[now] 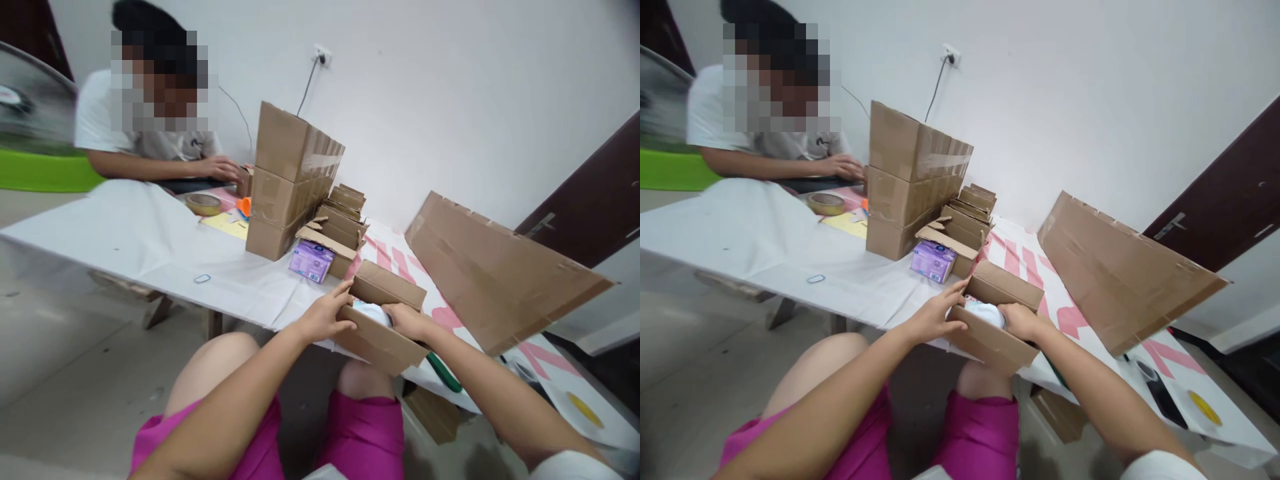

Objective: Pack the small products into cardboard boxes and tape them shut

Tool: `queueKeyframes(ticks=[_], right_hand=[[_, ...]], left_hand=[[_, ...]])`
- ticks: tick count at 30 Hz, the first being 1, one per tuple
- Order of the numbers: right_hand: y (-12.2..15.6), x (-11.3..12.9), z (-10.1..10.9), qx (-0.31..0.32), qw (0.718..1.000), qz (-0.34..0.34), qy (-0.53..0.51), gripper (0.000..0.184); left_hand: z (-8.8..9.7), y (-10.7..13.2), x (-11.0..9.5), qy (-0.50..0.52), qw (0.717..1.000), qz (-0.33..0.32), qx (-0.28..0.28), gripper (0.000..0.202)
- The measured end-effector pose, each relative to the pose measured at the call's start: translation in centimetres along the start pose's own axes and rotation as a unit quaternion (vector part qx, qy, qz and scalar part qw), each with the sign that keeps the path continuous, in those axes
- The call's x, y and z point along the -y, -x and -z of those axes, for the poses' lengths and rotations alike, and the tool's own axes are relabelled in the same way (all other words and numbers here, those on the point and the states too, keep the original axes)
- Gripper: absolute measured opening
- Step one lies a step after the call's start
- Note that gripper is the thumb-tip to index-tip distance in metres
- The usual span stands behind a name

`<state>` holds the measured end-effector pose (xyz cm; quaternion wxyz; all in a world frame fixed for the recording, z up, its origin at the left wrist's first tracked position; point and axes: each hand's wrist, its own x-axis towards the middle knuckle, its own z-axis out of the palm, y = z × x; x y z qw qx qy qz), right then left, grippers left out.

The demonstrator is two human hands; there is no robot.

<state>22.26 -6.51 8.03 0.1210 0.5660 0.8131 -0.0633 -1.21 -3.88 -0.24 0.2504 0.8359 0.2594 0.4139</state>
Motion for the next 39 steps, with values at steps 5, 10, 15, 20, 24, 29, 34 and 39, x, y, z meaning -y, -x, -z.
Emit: queueKeyframes(ticks=[5, 10, 15, 20, 24, 29, 34, 39], right_hand=[[2.8, 0.6, 2.5, -0.156, 0.987, 0.007, 0.022, 0.047], [6.1, -1.2, 4.0, -0.362, 0.925, -0.039, -0.109, 0.059], [9.4, -4.1, 2.1, -0.538, 0.777, -0.107, -0.31, 0.065], [11.5, -5.8, -3.1, -0.512, 0.753, -0.14, -0.388, 0.061], [11.1, -5.6, -7.4, -0.429, 0.821, -0.172, -0.336, 0.059], [7.8, -5.1, -12.0, -0.327, 0.894, -0.132, -0.277, 0.057], [5.0, -4.3, -16.8, -0.373, 0.884, -0.131, -0.249, 0.061], [4.4, -3.0, -19.8, -0.422, 0.854, -0.144, -0.268, 0.071]], left_hand=[[0.8, 0.2, 0.1, -0.021, 1.0, 0.005, -0.007, 0.026], [1.8, 0.3, 0.2, -0.022, 0.999, 0.02, -0.033, 0.025], [3.9, 0.8, -0.7, -0.018, 0.998, 0.01, -0.065, 0.022], [7.9, 2.4, -0.7, -0.045, 0.992, 0.025, -0.113, 0.021], [10.1, 4.0, 1.2, -0.112, 0.98, 0.074, -0.144, 0.023], [10.7, 5.0, 3.2, -0.212, 0.952, 0.14, -0.169, 0.032], [8.1, 5.1, 0.6, -0.344, 0.869, 0.124, -0.334, 0.048], [1.2, 5.5, -1.6, -0.297, 0.909, -0.065, -0.285, 0.031]])
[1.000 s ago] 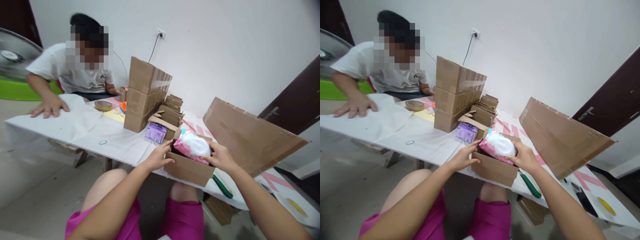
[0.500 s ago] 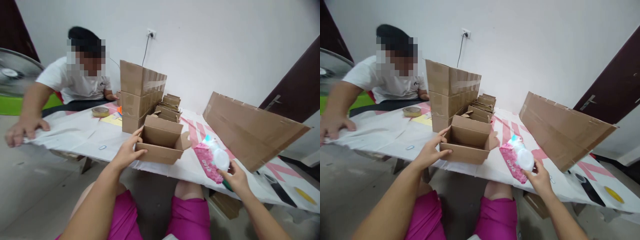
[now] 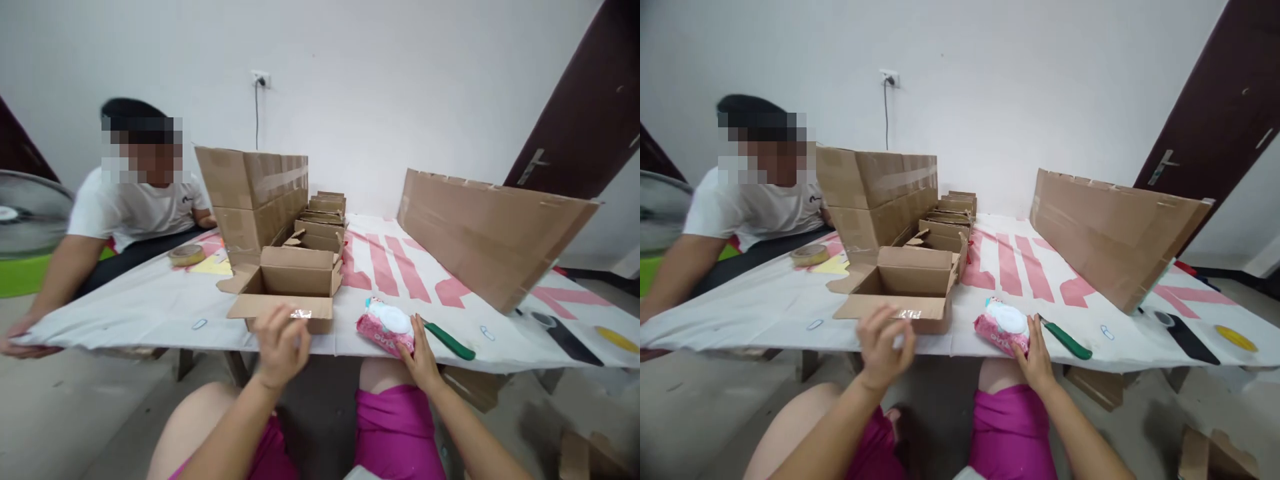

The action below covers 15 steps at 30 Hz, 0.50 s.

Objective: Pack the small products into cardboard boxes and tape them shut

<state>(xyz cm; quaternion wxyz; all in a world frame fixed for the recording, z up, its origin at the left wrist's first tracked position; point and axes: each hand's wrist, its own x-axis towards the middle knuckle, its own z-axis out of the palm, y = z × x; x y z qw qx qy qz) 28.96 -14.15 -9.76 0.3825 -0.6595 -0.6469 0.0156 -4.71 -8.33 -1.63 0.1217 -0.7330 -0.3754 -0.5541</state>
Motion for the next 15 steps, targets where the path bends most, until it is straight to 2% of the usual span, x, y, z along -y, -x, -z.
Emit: queueKeyframes(ticks=[2, 3, 6, 8, 11, 15], right_hand=[[0.4, 0.0, -0.3, -0.009, 1.0, -0.001, 0.002, 0.07], [0.4, 0.0, -0.4, -0.01, 1.0, 0.001, 0.005, 0.07], [0.6, -0.2, -0.5, -0.022, 0.999, 0.021, 0.017, 0.069], [0.6, -0.3, -0.6, -0.037, 0.998, 0.036, 0.026, 0.068], [0.8, -0.7, -1.0, -0.059, 0.996, 0.052, 0.035, 0.068], [0.9, -1.2, -1.5, -0.097, 0.991, 0.076, 0.04, 0.069]], left_hand=[[-2.0, 1.3, -2.1, 0.108, 0.986, -0.068, 0.104, 0.032], [-3.0, 1.9, -3.0, 0.142, 0.974, -0.08, 0.155, 0.034], [-5.8, 3.0, -5.0, 0.178, 0.946, -0.062, 0.263, 0.048], [-7.3, 3.3, -5.4, 0.181, 0.94, -0.01, 0.29, 0.059], [-9.4, 3.5, -5.1, 0.2, 0.928, 0.109, 0.293, 0.067], [-11.7, 3.4, -4.7, 0.234, 0.892, 0.253, 0.292, 0.069]])
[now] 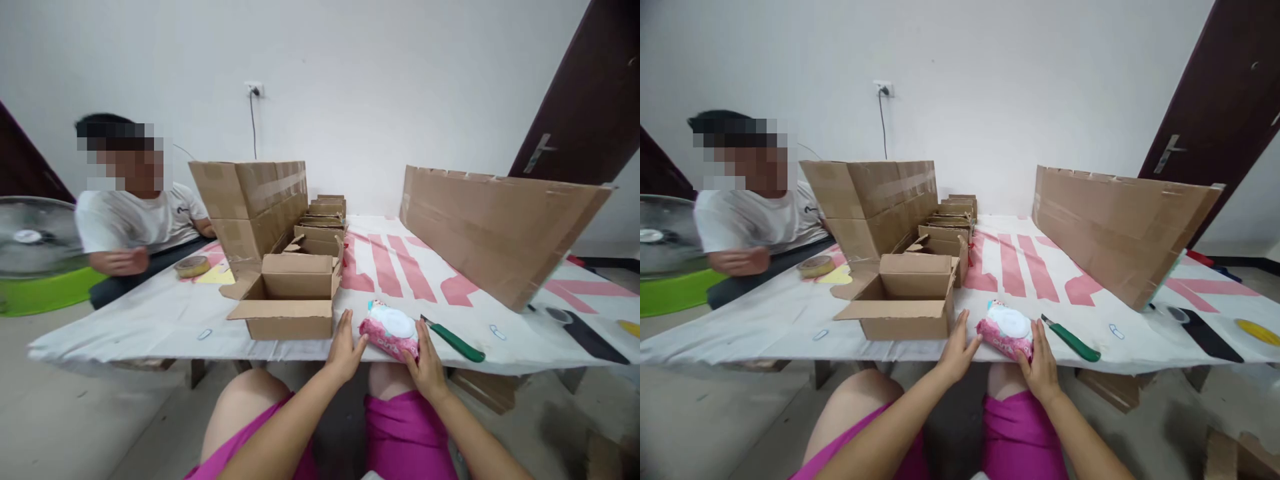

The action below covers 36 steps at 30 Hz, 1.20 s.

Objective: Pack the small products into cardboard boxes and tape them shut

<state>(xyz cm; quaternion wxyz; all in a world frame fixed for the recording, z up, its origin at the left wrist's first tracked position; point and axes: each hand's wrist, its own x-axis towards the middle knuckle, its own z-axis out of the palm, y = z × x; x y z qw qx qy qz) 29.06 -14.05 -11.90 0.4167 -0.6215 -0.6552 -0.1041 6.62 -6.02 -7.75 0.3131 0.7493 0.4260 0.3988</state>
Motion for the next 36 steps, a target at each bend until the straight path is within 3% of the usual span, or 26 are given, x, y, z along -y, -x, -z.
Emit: queueKeyframes(ticks=[5, 10, 29, 36], right_hand=[[0.2, -0.2, -0.2, -0.012, 1.0, 0.01, 0.009, 0.07], [0.2, -0.3, -0.3, -0.02, 1.0, 0.013, 0.014, 0.071], [0.5, -0.2, -0.5, -0.024, 0.999, 0.012, 0.024, 0.074], [2.5, 1.6, -0.3, -0.044, 0.999, -0.01, 0.026, 0.068]], left_hand=[[-1.7, -1.2, -0.5, 0.064, 0.995, 0.06, 0.039, 0.071], [-2.5, -1.6, -1.1, 0.094, 0.993, 0.018, 0.064, 0.063], [-2.1, -1.3, -1.3, 0.092, 0.993, -0.041, 0.058, 0.052], [-1.9, -1.3, -1.2, 0.091, 0.993, -0.031, 0.063, 0.047]])
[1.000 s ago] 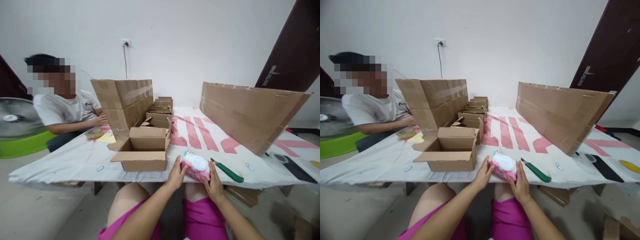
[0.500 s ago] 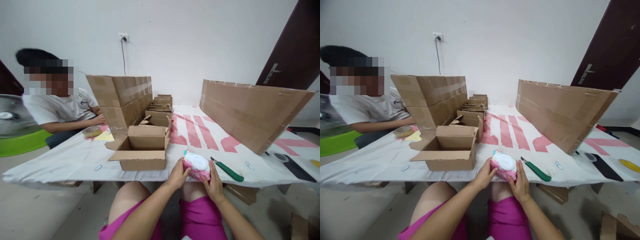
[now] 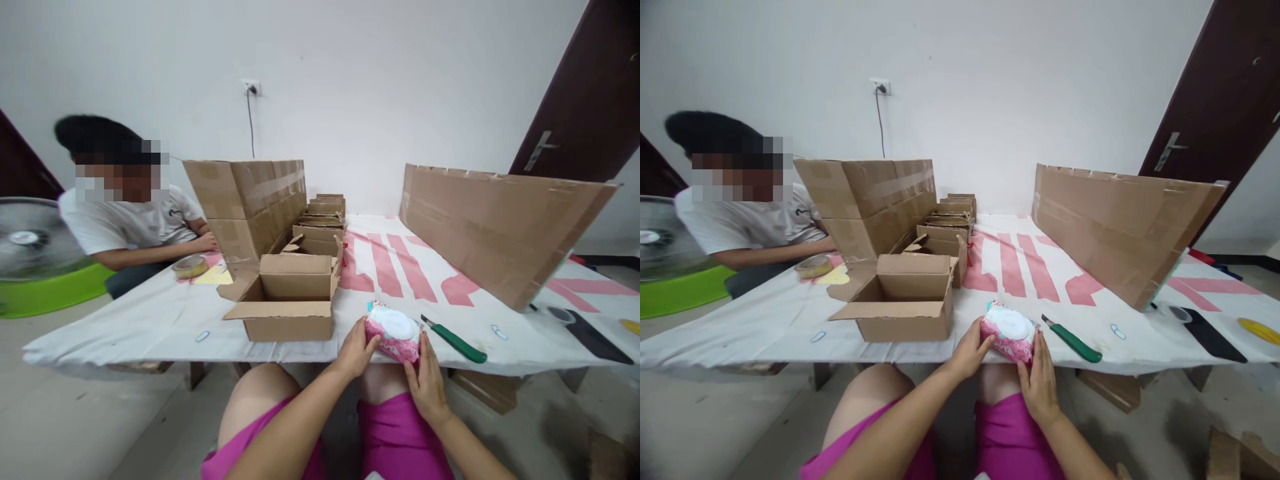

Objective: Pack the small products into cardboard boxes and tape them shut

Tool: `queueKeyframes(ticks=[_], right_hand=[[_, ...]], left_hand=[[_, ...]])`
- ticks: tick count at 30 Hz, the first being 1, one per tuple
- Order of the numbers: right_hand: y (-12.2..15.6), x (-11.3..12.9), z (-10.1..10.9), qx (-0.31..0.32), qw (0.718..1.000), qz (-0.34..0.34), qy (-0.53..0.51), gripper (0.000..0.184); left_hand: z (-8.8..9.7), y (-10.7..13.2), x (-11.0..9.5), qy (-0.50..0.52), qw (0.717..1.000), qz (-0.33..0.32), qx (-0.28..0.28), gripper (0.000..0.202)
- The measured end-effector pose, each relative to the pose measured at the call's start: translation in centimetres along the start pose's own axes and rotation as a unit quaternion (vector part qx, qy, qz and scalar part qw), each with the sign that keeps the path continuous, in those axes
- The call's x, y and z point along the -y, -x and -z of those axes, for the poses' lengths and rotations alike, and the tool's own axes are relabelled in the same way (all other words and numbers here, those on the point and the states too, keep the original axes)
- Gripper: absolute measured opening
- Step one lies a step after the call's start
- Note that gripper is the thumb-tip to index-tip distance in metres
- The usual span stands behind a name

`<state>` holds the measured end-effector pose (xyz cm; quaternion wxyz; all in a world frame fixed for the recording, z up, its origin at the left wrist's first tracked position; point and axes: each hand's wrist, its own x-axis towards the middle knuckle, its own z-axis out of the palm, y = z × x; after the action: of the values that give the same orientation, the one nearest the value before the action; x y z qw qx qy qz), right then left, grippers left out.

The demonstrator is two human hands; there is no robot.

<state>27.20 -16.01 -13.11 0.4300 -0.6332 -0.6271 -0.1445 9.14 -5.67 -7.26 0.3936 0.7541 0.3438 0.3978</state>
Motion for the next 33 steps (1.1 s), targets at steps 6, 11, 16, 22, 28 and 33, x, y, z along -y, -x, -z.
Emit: queueKeyframes(ticks=[6, 11, 16, 22, 28, 33], right_hand=[[2.7, 0.8, 0.8, -0.008, 1.0, -0.006, 0.011, 0.072], [2.9, 0.5, -0.5, -0.036, 0.999, -0.013, -0.008, 0.078], [-1.4, 1.0, -1.5, -0.037, 0.988, -0.087, -0.12, 0.08], [-12.3, 1.1, -3.3, -0.062, 0.938, -0.205, -0.272, 0.075], [-17.6, -0.4, -7.8, -0.082, 0.921, -0.23, -0.304, 0.078], [-18.1, -1.5, -10.8, -0.096, 0.907, -0.259, -0.318, 0.073]], left_hand=[[0.3, -0.5, 0.7, 0.004, 0.999, 0.048, -0.023, 0.03], [-0.4, -0.3, -0.4, -0.015, 0.995, 0.085, -0.045, 0.033], [-1.4, -1.9, -1.9, 0.018, 0.987, 0.112, -0.118, 0.034], [-2.7, -8.5, -1.8, 0.014, 0.961, 0.156, -0.23, 0.031], [-2.2, -14.5, -0.6, 0.008, 0.937, 0.198, -0.289, 0.038], [-0.7, -16.8, 0.9, 0.008, 0.925, 0.237, -0.295, 0.035]])
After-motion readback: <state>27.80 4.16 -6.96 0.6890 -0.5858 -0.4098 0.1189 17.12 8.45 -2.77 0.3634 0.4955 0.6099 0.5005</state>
